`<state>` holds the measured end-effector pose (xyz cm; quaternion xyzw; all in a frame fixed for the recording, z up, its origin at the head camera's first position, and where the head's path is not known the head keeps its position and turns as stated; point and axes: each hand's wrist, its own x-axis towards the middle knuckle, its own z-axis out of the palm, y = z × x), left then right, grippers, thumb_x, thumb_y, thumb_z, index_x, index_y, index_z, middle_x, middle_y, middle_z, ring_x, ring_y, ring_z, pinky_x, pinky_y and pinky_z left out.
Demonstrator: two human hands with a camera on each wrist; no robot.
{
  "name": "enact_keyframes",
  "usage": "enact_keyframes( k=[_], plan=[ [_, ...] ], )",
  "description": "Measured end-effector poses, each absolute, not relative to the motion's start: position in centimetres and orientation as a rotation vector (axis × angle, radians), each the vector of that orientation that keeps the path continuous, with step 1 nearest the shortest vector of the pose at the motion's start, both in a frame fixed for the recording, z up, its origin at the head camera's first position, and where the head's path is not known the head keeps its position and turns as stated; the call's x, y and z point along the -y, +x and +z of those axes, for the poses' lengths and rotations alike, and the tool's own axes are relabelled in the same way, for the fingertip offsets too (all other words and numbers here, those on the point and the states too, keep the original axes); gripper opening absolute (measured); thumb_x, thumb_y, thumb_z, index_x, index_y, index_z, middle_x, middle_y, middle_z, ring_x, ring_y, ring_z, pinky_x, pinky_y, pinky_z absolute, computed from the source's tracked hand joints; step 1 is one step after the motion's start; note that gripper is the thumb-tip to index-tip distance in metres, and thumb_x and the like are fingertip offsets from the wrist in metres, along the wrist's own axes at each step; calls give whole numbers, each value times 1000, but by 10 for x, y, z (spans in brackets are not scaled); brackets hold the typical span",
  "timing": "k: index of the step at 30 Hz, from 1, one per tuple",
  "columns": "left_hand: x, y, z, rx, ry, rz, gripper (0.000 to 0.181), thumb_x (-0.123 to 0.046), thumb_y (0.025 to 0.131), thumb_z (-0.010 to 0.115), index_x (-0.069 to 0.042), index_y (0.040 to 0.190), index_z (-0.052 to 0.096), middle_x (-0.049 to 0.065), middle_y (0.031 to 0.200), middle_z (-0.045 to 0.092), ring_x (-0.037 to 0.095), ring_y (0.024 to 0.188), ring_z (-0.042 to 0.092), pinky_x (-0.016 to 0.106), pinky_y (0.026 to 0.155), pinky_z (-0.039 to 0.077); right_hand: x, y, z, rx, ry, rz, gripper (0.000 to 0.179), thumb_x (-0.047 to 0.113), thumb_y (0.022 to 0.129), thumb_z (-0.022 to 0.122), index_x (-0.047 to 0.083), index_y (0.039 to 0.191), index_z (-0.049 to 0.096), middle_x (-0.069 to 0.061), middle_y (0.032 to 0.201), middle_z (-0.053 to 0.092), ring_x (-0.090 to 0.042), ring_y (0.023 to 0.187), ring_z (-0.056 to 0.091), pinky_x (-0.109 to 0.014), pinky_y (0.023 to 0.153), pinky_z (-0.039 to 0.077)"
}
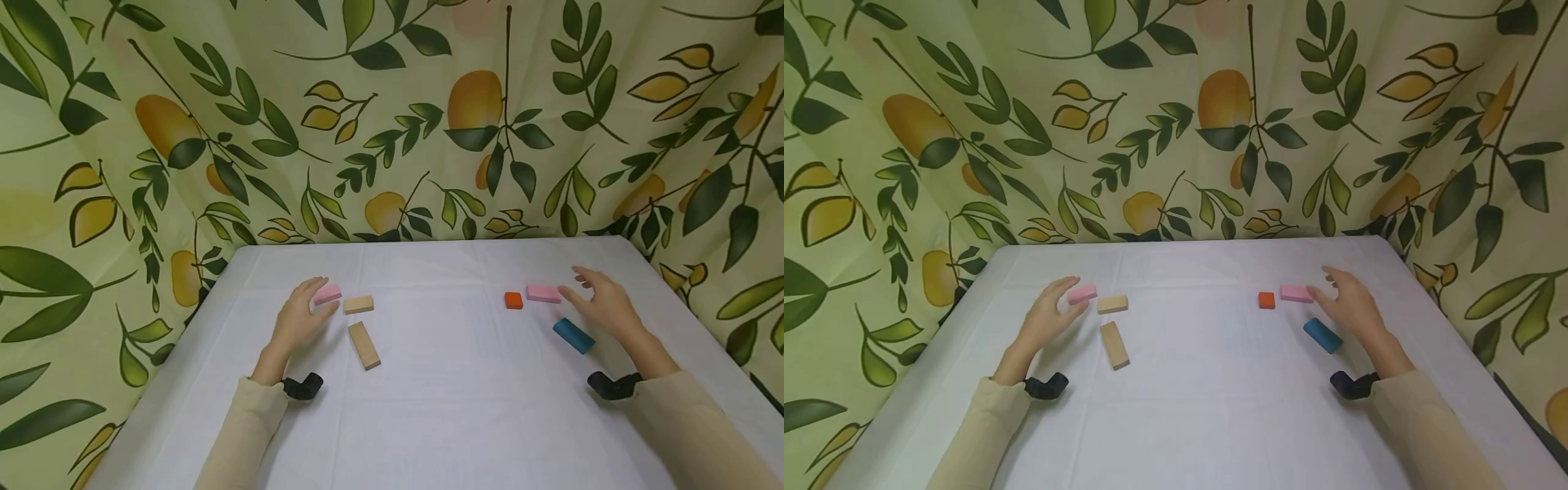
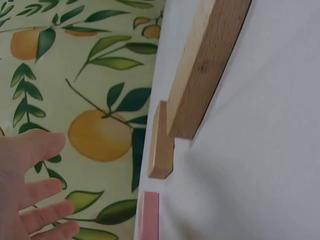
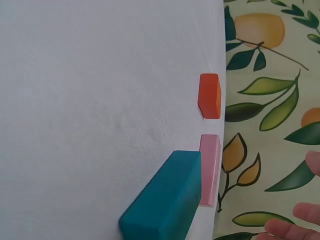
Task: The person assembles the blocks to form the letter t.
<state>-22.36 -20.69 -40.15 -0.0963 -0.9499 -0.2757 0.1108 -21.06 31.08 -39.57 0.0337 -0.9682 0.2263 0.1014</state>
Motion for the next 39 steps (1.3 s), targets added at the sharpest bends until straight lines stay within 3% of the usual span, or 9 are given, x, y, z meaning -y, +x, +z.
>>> enact_keyframes(
  k=[8,12,15,18,23,26,39],
  plan=[
    [203,-213,-405,2810,-280,-966,54,-26,87,70,-4,134,55,20,141,52,40,133,46,58,109,38,-314,-202,-402,2773,216,755,53,23,92,64,-12,129,49,-35,112,59,-48,96,58,-57,76,53],
    [203,-210,-410,2823,-301,-1077,56,-21,84,74,-2,133,56,21,138,54,41,132,48,57,109,38,-316,-197,-404,2798,221,787,51,22,90,67,-12,125,53,-33,108,61,-45,93,61,-37,67,54],
    [203,-206,-413,2833,-312,-1129,59,-20,82,76,0,133,54,23,136,56,42,129,50,57,106,41,-318,-194,-408,2827,205,806,50,23,89,68,-11,123,56,-30,105,63,-40,89,62,-20,64,45],
    [202,-202,-416,2844,-341,-1152,61,-19,81,77,1,133,54,23,133,57,41,124,53,55,104,43,-321,-191,-412,2828,195,821,48,23,87,70,-10,120,59,-28,101,64,-28,83,62,-14,61,42],
    [200,-197,-418,2881,-350,-1190,63,-22,80,78,0,134,53,23,129,59,39,118,57,54,100,46,-325,-185,-416,2808,200,852,47,23,87,71,-9,118,60,-23,95,64,6,75,47,-13,60,42],
    [198,-194,-418,2902,-345,-1224,65,-22,79,79,0,134,53,23,127,59,39,116,57,54,99,47,-327,-181,-416,2815,201,880,45,23,87,71,-9,117,61,-20,93,64,14,73,39,-14,59,42],
    [188,-186,-423,2982,-331,-1174,76,-27,73,83,0,136,51,18,117,59,28,107,54,39,88,46,-333,-171,-427,2901,115,935,40,21,84,73,-11,109,66,-1,76,54,4,65,39,-19,53,38]
  ],
)
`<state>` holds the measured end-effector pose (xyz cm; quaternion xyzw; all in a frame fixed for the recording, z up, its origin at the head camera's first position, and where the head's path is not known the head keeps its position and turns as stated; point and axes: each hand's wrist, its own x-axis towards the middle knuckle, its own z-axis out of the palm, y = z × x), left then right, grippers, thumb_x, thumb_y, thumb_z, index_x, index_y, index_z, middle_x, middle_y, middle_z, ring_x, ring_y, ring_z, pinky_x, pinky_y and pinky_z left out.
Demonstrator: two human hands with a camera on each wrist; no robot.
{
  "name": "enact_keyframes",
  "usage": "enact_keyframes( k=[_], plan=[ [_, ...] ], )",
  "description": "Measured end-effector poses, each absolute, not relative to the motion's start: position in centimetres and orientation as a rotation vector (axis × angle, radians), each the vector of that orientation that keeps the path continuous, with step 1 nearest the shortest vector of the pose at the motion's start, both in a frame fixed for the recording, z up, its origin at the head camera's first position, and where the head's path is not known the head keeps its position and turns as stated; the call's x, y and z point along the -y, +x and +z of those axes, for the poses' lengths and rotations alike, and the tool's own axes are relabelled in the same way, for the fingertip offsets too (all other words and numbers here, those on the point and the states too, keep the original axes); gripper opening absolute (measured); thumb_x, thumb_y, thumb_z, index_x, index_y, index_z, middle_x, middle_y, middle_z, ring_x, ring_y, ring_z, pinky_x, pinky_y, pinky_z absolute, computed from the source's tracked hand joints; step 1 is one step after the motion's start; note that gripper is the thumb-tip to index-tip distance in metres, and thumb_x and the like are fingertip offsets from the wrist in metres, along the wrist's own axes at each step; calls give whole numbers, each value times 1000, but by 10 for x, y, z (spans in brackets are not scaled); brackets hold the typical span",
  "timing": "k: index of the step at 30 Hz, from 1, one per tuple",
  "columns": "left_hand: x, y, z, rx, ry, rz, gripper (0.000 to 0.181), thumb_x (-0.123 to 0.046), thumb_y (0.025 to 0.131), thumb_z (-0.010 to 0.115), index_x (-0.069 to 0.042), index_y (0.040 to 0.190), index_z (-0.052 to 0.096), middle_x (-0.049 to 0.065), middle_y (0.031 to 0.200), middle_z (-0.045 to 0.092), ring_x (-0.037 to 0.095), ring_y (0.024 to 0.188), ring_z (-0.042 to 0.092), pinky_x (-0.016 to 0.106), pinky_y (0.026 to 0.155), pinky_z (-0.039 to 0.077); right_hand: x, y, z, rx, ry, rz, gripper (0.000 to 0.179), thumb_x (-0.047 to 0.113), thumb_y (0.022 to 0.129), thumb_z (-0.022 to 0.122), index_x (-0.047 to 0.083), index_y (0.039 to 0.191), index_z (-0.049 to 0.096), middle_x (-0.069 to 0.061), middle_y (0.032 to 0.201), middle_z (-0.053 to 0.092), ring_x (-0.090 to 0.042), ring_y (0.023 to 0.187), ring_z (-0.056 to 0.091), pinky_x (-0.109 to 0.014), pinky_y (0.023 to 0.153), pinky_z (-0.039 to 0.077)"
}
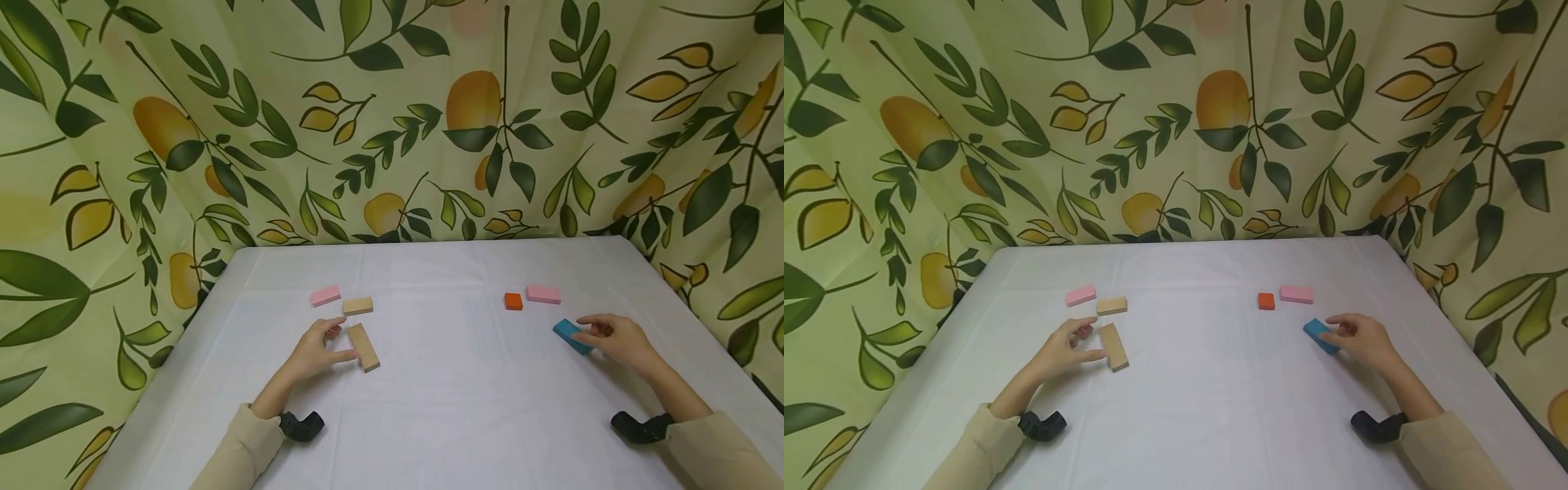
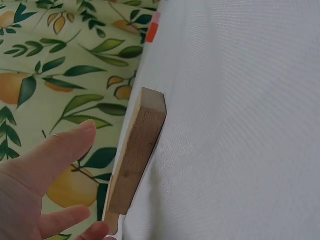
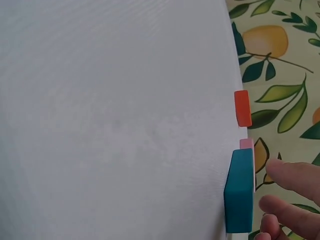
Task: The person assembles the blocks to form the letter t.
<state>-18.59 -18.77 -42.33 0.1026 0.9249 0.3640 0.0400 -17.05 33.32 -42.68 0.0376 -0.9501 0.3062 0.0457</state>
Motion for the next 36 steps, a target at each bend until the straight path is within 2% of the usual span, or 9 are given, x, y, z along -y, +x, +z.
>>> enact_keyframes(
  k=[8,16,22,26,32,36],
  plan=[
    [185,-184,-427,-2861,349,1076,79,-25,69,86,2,135,52,18,109,59,26,102,54,35,87,44,-339,-167,-432,2992,-7,966,47,26,85,73,-12,112,64,-2,79,54,-1,67,39,-20,53,35],
    [183,-183,-429,-2865,363,1050,87,-28,65,89,1,137,50,18,113,58,27,106,54,38,90,45,-341,-168,-434,3028,-124,1044,55,30,84,73,-13,115,62,-1,77,52,-2,65,40,-20,52,36],
    [182,-184,-433,-2874,363,1017,91,-30,64,90,-1,139,48,18,117,56,27,109,52,39,90,44,-343,-166,-434,3055,-231,1090,62,38,83,73,-11,118,62,0,79,53,-5,72,40,-22,57,34],
    [181,-184,-434,-2882,351,1002,92,-31,62,90,-1,139,49,18,117,55,28,108,51,40,90,43,-342,-165,-433,3052,-246,1094,61,39,82,73,-10,118,63,1,77,52,-7,73,39,-22,58,32],
    [179,-181,-434,-2901,325,961,94,-33,60,91,-3,138,50,17,116,55,28,108,48,43,90,42,-341,-166,-430,3064,-272,1108,60,37,84,72,-10,120,61,2,71,42,-10,74,38,-24,60,30],
    [178,-181,-435,-2926,322,938,93,-34,59,92,-1,137,51,16,114,55,27,107,48,44,89,42,-341,-167,-430,3062,-288,1122,60,36,83,72,-10,120,61,1,72,43,-10,76,39,-24,60,30]
  ],
)
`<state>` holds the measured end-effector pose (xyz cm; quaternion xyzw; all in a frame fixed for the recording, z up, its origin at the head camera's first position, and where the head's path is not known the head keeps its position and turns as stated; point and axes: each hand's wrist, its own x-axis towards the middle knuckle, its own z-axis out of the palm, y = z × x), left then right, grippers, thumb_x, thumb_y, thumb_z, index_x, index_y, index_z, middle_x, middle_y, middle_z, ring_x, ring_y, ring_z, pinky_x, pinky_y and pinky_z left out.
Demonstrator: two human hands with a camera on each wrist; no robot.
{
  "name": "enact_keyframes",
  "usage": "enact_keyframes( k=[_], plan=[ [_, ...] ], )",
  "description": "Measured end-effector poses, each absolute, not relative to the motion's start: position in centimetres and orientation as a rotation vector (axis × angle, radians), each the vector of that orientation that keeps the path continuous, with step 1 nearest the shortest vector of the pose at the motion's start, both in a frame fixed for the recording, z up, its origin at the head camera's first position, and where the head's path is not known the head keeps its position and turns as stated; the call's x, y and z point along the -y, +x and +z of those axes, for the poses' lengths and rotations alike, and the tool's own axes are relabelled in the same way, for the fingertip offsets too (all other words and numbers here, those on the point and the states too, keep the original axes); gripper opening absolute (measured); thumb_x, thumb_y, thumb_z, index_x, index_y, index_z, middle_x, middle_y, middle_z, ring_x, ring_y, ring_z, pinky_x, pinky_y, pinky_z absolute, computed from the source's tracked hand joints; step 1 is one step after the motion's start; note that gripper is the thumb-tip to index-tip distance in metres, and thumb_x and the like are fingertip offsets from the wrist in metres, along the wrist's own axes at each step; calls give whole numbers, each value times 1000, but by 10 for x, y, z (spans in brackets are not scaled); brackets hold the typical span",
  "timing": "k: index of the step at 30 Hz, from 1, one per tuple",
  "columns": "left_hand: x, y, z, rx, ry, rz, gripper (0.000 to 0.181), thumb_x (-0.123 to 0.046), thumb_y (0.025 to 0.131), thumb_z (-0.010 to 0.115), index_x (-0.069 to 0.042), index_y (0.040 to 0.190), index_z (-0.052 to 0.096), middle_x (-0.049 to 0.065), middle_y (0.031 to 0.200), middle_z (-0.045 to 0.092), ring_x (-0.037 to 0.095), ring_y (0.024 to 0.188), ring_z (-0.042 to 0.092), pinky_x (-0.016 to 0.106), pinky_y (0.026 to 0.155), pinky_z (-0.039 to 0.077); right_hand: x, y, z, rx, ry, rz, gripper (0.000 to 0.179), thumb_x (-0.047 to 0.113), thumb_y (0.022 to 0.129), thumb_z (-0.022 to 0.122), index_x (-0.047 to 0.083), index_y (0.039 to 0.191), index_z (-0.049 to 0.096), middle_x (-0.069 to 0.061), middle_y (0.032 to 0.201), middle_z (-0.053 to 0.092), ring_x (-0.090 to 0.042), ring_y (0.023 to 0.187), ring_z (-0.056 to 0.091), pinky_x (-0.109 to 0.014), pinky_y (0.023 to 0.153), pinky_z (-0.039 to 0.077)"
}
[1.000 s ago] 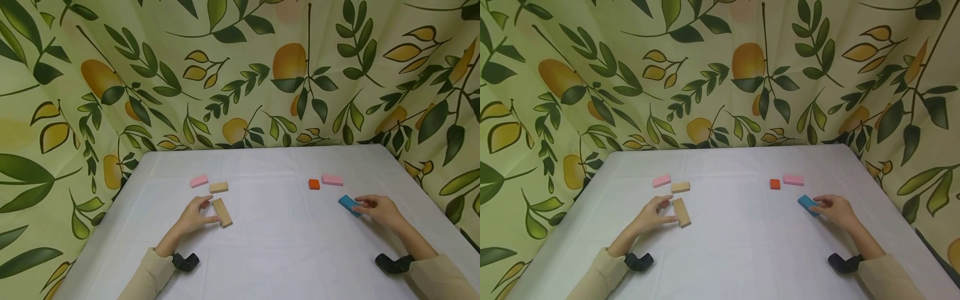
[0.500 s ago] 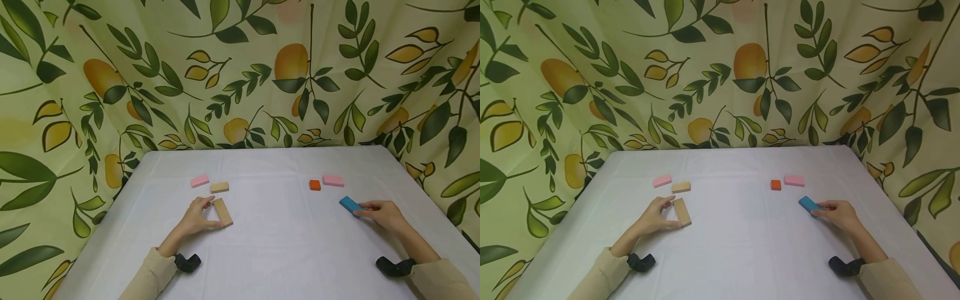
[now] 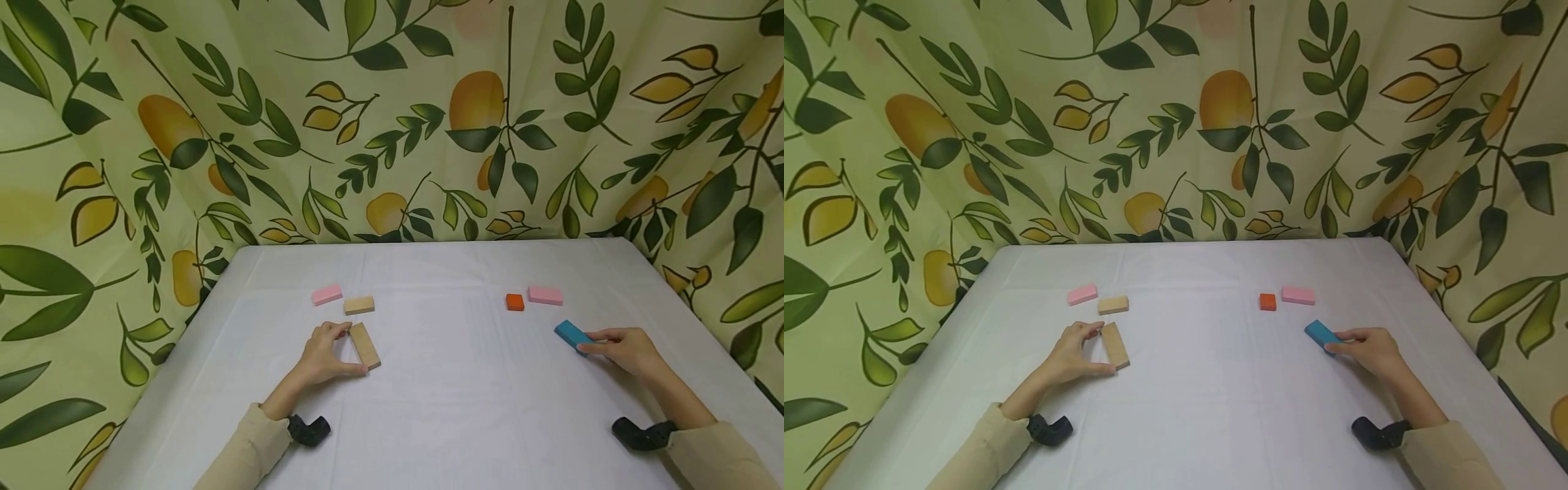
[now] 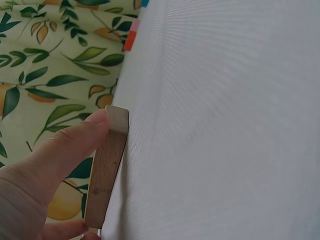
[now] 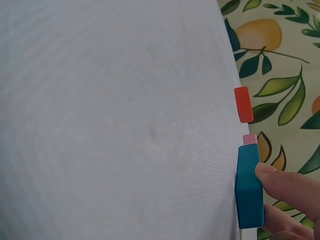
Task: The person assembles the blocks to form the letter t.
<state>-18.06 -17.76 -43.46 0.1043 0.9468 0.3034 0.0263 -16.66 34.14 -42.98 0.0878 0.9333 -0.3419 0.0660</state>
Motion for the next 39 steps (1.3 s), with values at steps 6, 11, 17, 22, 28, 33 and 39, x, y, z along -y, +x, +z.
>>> enact_keyframes(
  k=[6,11,17,22,28,33,39],
  plan=[
    [175,-179,-435,-2940,295,910,95,-35,58,92,1,136,51,15,115,55,27,109,47,43,90,40,-343,-168,-431,-2797,269,-1045,60,36,84,72,-10,120,61,2,72,43,-10,75,38,-24,61,31],
    [172,-179,-435,-2955,272,891,96,-38,57,92,1,135,52,16,115,55,28,109,48,41,87,39,-343,-168,-432,-2791,275,-1058,61,37,83,73,-9,120,61,2,72,42,-10,75,38,-24,60,30],
    [172,-181,-437,-2978,257,903,93,-37,54,92,-1,131,56,14,112,56,26,107,49,36,81,37,-342,-168,-433,-2806,286,-1048,60,36,83,73,-9,121,61,1,72,42,-9,73,38,-24,59,30],
    [173,-182,-439,-2990,281,928,90,-36,53,93,-4,129,58,13,110,57,25,105,49,33,78,36,-342,-168,-432,-2812,282,-1042,59,35,83,73,-9,120,61,0,74,44,-11,75,38,-24,60,30],
    [174,-184,-441,-2984,333,979,90,-33,53,93,-4,130,58,12,109,56,24,103,50,36,81,38,-343,-169,-431,-2806,281,-1034,59,35,84,72,-9,121,61,-2,78,47,-15,79,40,-24,60,32],
    [175,-187,-443,-2976,407,1020,89,-31,53,93,-2,130,57,12,106,55,21,99,49,33,80,38,-344,-170,-431,-2800,279,-1029,60,37,84,72,-10,121,60,-13,85,56,-20,83,43,-24,62,34],
    [172,-188,-440,-2941,470,1093,89,-29,54,93,0,130,56,12,105,54,19,97,48,28,82,40,-346,-170,-432,-2785,284,-1028,61,38,84,72,-9,121,60,-39,123,52,-32,97,49,-24,68,38]
  ],
)
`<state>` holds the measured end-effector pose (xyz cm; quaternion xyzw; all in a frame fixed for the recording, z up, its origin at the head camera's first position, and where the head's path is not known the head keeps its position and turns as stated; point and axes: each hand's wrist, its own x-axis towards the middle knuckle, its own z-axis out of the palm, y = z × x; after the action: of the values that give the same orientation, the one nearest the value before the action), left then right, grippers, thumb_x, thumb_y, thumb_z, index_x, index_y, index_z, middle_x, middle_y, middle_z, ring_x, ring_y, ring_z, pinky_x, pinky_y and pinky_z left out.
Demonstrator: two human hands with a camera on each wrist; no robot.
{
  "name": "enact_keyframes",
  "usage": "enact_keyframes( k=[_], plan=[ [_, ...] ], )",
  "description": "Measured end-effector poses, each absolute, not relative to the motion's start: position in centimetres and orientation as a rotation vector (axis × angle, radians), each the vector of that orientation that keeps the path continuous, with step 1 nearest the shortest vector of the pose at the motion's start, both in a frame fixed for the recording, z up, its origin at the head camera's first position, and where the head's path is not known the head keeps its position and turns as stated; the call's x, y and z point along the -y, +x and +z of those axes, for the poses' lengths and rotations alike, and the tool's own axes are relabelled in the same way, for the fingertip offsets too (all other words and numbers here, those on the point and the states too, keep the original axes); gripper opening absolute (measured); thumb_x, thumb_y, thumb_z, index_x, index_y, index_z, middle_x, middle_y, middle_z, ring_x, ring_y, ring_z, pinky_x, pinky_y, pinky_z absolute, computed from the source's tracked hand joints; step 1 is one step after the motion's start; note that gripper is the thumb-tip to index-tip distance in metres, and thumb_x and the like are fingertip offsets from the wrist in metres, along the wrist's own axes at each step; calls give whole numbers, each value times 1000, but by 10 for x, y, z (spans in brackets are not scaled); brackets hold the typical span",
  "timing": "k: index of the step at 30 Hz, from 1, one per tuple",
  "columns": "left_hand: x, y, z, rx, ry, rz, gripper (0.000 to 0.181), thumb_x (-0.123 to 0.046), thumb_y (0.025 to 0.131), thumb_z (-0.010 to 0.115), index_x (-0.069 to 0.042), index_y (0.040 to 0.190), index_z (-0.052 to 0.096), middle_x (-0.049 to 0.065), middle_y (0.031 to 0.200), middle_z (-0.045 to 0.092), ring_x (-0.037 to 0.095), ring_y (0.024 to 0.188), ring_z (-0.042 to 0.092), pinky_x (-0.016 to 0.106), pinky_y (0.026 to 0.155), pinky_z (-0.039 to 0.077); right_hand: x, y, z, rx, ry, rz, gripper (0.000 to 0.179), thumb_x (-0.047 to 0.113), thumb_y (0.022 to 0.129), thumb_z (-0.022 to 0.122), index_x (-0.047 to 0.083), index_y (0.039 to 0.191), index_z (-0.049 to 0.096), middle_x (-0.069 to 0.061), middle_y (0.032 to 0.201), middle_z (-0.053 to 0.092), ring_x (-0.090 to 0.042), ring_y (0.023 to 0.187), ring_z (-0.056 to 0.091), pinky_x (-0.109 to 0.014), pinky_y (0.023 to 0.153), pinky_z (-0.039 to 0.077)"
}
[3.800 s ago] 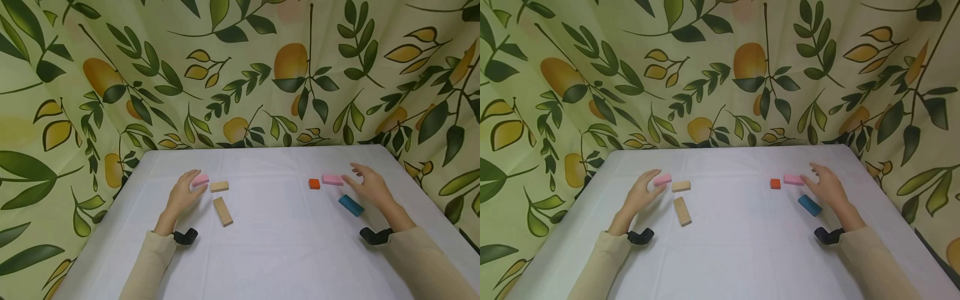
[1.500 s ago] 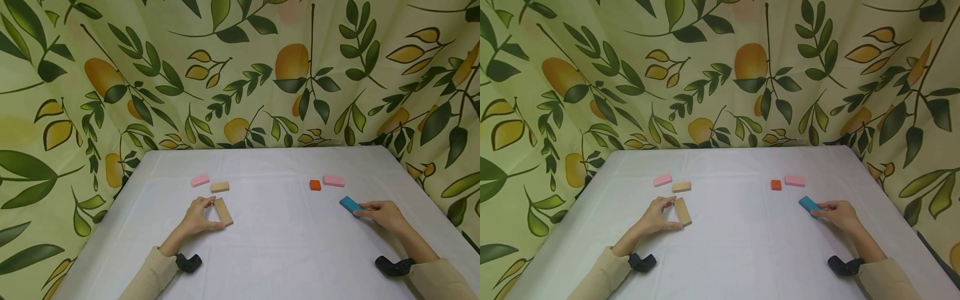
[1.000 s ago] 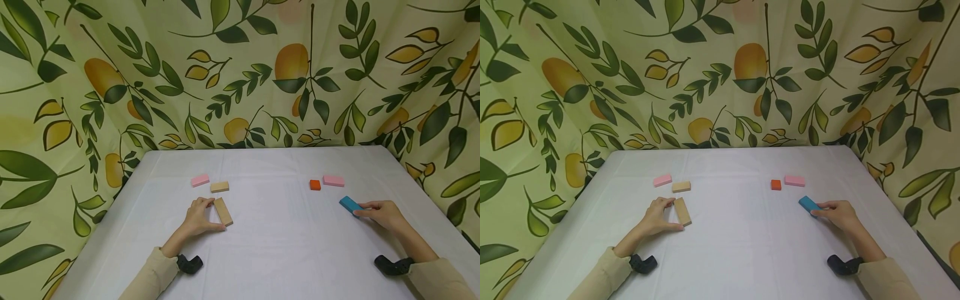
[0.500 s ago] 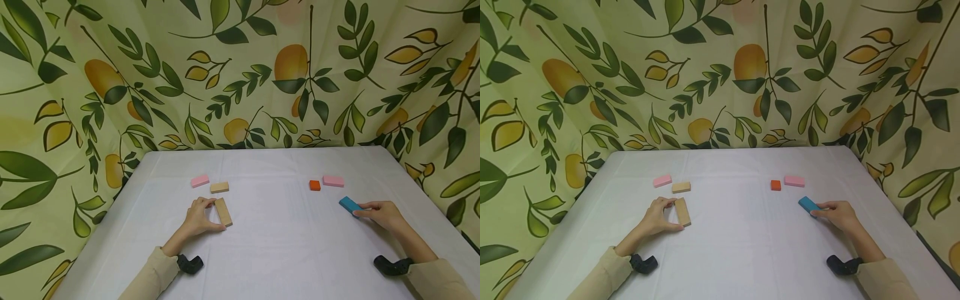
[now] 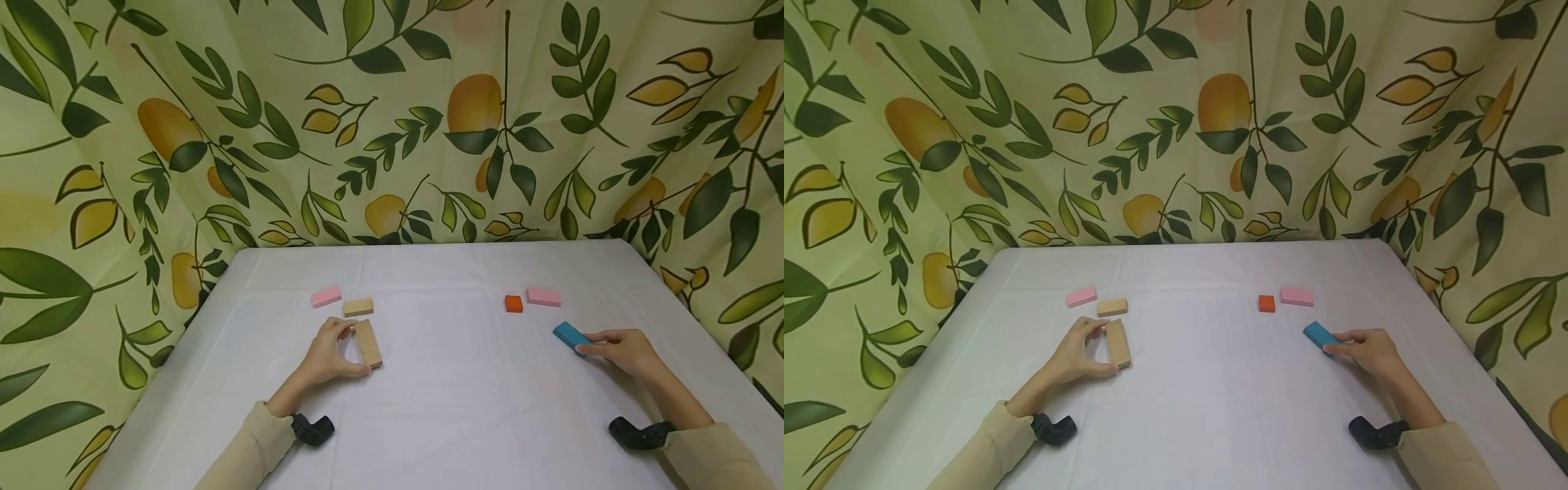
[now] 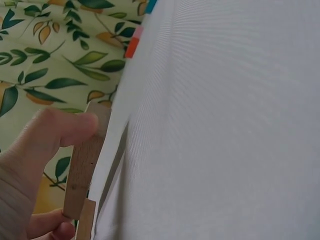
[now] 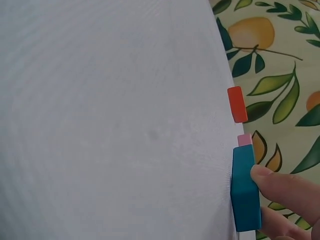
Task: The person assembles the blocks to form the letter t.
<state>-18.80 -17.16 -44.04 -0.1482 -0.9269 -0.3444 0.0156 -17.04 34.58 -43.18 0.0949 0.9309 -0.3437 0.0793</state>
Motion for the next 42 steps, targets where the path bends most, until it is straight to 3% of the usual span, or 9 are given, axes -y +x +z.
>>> enact_keyframes(
  k=[11,17,26,37,42],
  plan=[
    [163,-191,-435,2870,-474,-1101,88,-28,54,93,-1,130,56,12,100,52,18,94,47,25,80,41,-344,-169,-433,-2706,363,-1104,65,41,83,72,-8,123,59,-40,135,43,-42,110,46,-29,75,39],
    [159,-192,-433,2852,-497,-1139,88,-25,53,93,-2,130,57,12,98,52,19,92,48,23,77,40,-346,-170,-434,-2722,351,-1101,64,40,83,72,-8,122,59,-39,130,47,-35,102,44,-25,71,38],
    [154,-196,-433,2827,-557,-1153,89,-26,55,93,-4,132,55,12,100,58,20,93,53,24,77,42,-346,-170,-432,-2701,353,-1109,64,41,82,73,-8,121,60,-40,136,42,-40,108,46,-25,72,38],
    [142,-201,-429,2790,-639,-1225,86,-21,56,92,0,131,54,13,97,62,22,88,55,27,78,46,-346,-169,-431,-2711,345,-1092,63,40,84,72,-8,122,59,-40,130,45,-37,105,45,-26,73,38],
    [137,-203,-429,2774,-678,-1237,85,-20,56,92,1,129,55,13,95,63,23,86,56,29,77,48,-346,-171,-432,-2712,342,-1087,64,40,83,72,-9,123,58,-41,136,41,-44,111,45,-29,75,39]
  ],
)
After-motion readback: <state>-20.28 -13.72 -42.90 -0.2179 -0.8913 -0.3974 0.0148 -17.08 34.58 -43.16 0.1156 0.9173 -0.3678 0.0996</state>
